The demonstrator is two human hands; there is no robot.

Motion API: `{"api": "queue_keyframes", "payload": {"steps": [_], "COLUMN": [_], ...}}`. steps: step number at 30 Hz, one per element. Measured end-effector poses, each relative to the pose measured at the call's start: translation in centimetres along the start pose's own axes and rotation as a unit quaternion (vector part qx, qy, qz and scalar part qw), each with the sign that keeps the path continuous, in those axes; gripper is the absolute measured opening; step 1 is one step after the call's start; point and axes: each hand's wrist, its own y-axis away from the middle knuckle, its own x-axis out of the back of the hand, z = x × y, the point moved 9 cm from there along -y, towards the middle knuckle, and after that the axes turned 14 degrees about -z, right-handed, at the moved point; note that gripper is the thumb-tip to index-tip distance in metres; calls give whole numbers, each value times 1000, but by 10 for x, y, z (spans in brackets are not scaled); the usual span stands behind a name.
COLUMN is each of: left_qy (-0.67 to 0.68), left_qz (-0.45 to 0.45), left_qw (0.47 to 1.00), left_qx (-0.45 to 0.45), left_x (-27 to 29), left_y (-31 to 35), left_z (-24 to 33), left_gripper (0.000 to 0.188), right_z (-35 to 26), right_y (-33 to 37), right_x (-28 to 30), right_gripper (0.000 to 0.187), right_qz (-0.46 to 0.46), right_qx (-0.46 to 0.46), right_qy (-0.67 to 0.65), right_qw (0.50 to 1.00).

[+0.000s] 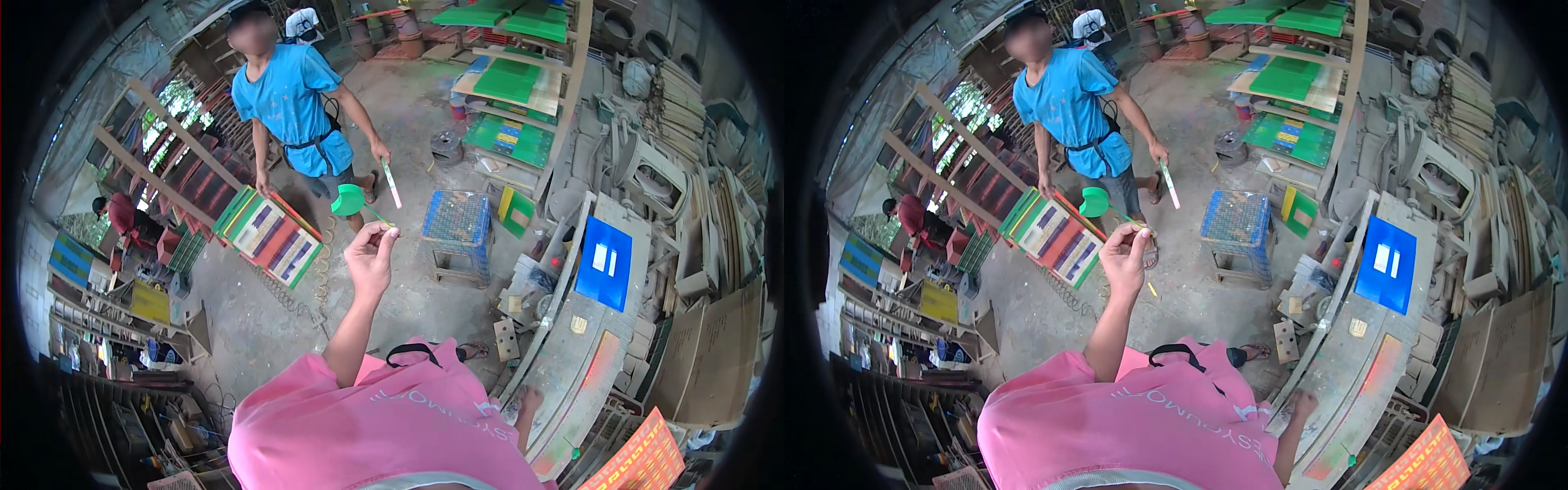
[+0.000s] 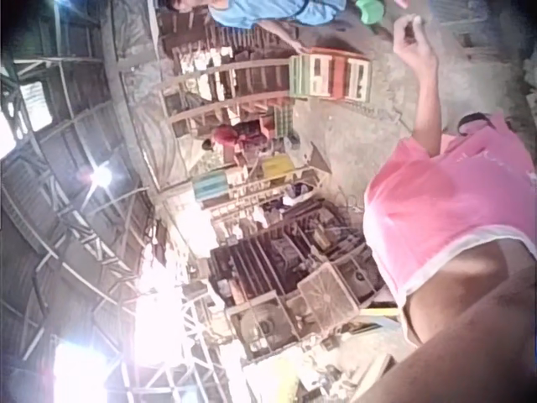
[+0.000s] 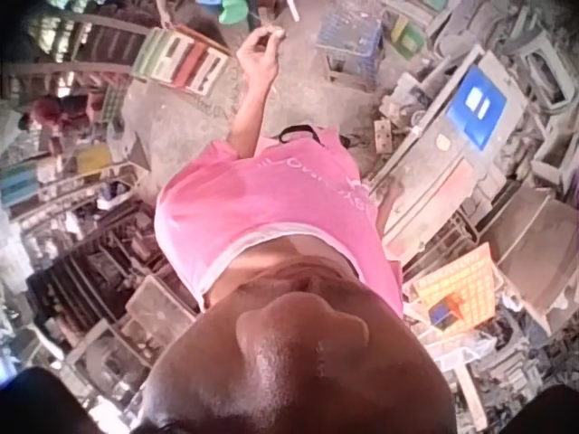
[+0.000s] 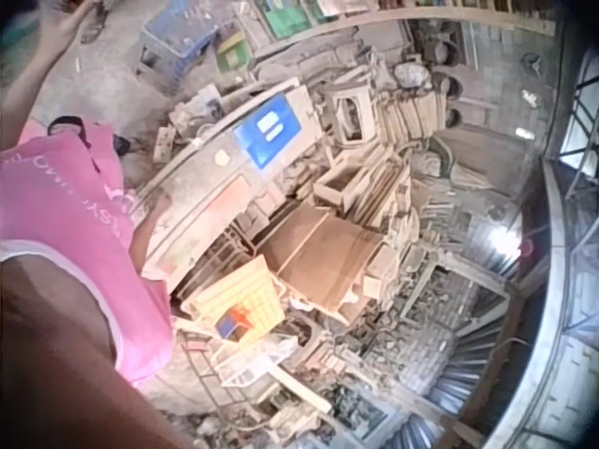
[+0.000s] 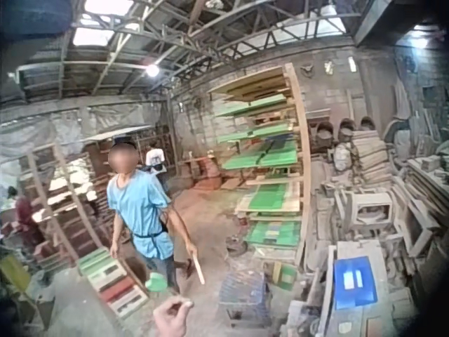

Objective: The person sands a small green plastic part with a sanding block, then uses a pencil to mark it. They continue sanding the part and place it on the table. A coworker in the background works with wooden blocks.

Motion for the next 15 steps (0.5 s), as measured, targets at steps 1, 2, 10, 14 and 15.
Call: {"api": "queue_keyframes", "payload": {"steps": [1, 2, 10, 14, 15], "left_qy": [7, 16, 31, 48, 50], "left_qz": [6, 8, -31, -45, -57], "left_qw": [1000, 1000, 999, 998, 997], "left_qx": [9, 8, -16, -9, 3], "left_x": [2, 3, -25, -44, -49], "left_y": [3, 7, 8, 16, 21], "left_z": [-3, -10, -7, -6, -12], "left_gripper": [7, 7, 7, 7, 8], "right_z": [37, 49, 94, 46, 36], "right_y": [15, 35, 72, 66, 63], "right_x": [37, 56, 89, 60, 54], "right_gripper": [8, 7, 9, 10, 10], "right_qz": [64, 94, 157, 138, 124], "right_qx": [-2, -37, -73, -29, -12], "right_qy": [-114, -105, -81, -114, -127], "right_qw": [991, 989, 982, 983, 984]}}
